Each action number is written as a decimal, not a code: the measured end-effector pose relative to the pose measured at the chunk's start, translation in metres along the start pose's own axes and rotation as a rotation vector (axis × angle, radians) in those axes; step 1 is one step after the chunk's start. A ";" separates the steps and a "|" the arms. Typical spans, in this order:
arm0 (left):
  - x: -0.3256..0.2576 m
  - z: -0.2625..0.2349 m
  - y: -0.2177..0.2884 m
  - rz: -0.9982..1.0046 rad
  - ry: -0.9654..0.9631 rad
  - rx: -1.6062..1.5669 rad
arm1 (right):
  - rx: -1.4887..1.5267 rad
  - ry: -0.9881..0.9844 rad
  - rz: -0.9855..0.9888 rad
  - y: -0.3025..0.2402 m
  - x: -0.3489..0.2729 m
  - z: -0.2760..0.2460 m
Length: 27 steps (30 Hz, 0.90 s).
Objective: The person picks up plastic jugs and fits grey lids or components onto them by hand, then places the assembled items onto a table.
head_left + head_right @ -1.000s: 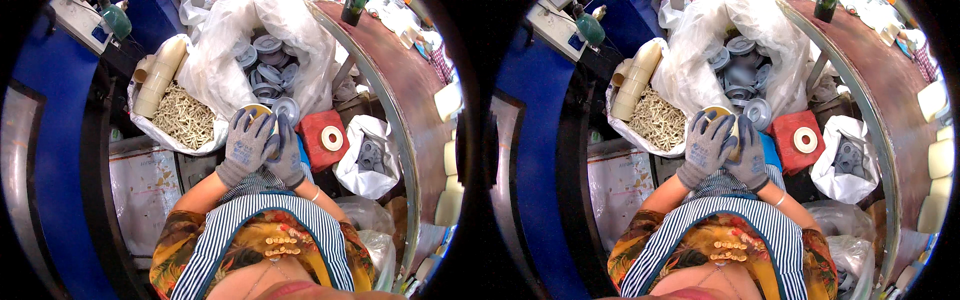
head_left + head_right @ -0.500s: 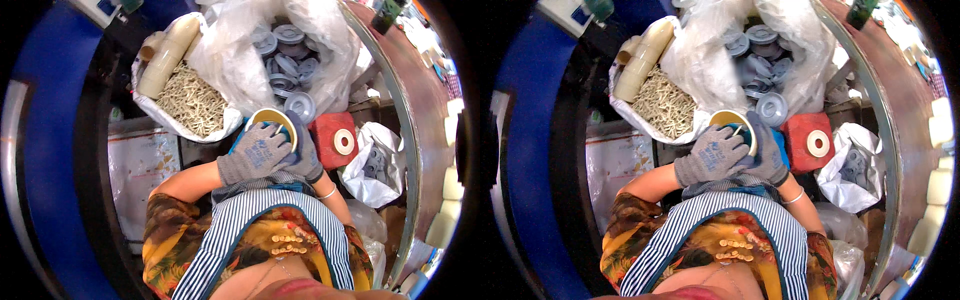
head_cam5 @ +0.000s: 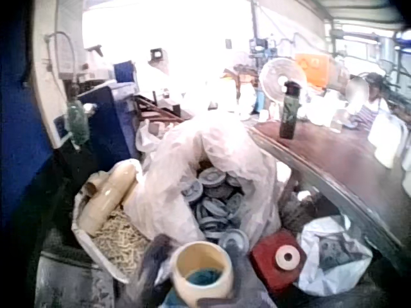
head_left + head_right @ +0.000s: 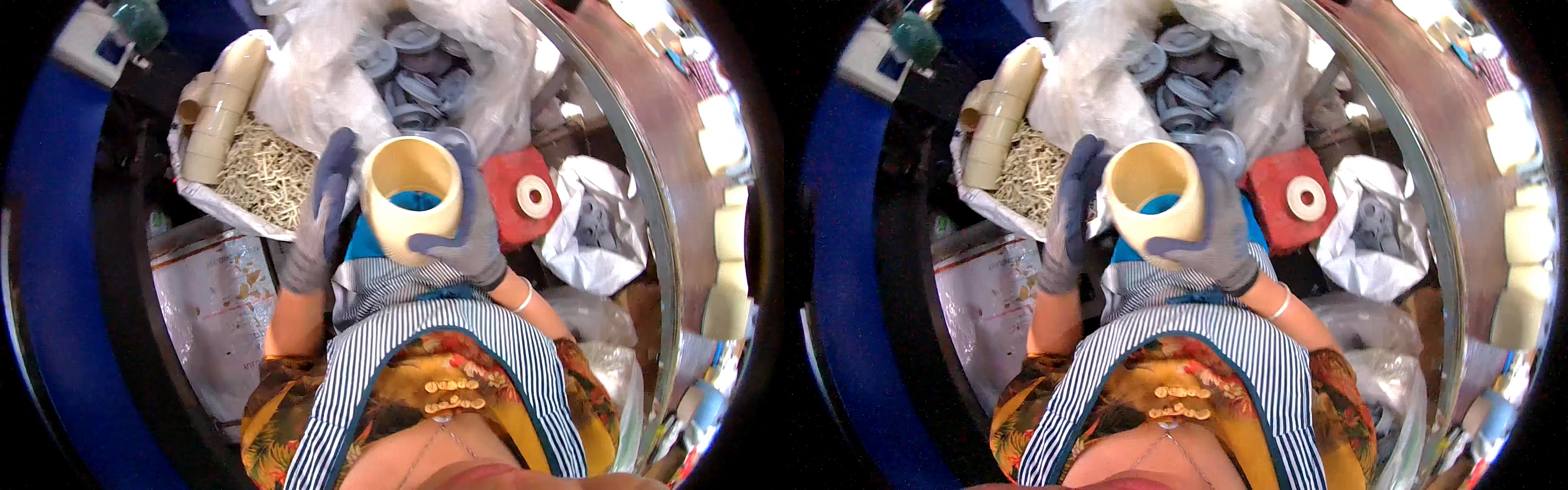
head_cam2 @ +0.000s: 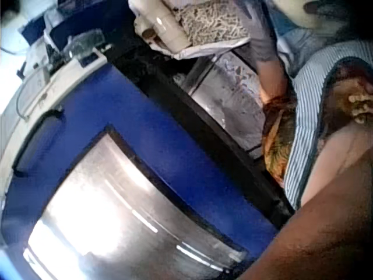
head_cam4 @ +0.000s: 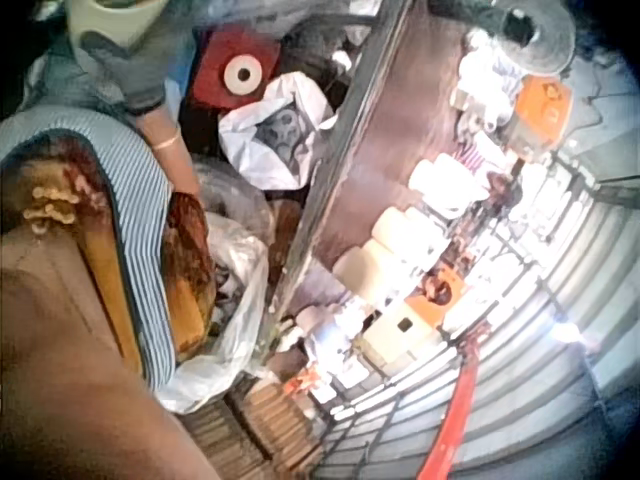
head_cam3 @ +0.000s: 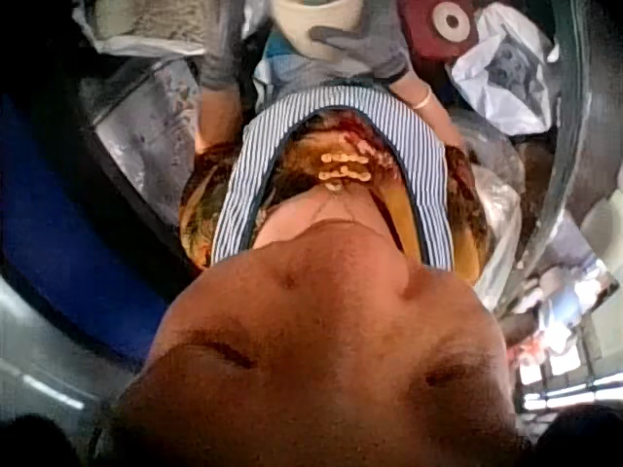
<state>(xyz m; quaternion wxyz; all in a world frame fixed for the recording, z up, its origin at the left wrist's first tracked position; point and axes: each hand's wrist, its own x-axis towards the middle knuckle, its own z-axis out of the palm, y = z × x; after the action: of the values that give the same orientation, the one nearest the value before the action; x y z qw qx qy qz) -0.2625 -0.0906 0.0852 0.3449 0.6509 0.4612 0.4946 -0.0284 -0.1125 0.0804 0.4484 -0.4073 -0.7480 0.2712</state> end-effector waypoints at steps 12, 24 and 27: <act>-0.001 0.088 0.000 -0.154 -0.186 -0.856 | 0.173 1.151 0.760 0.086 -0.265 -0.120; 0.018 0.095 -0.007 -0.147 -0.371 -0.744 | -0.689 0.120 1.824 -0.035 -0.532 -0.204; 0.016 0.088 -0.009 -0.148 -0.370 -0.731 | -0.542 0.043 1.708 -0.024 -0.528 -0.183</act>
<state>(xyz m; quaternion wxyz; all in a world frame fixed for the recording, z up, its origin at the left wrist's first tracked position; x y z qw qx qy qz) -0.1787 -0.0723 0.0579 0.6650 0.5286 0.2312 0.4743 0.2661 -0.5675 -0.0562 -0.0040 -0.9220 -0.2199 0.3188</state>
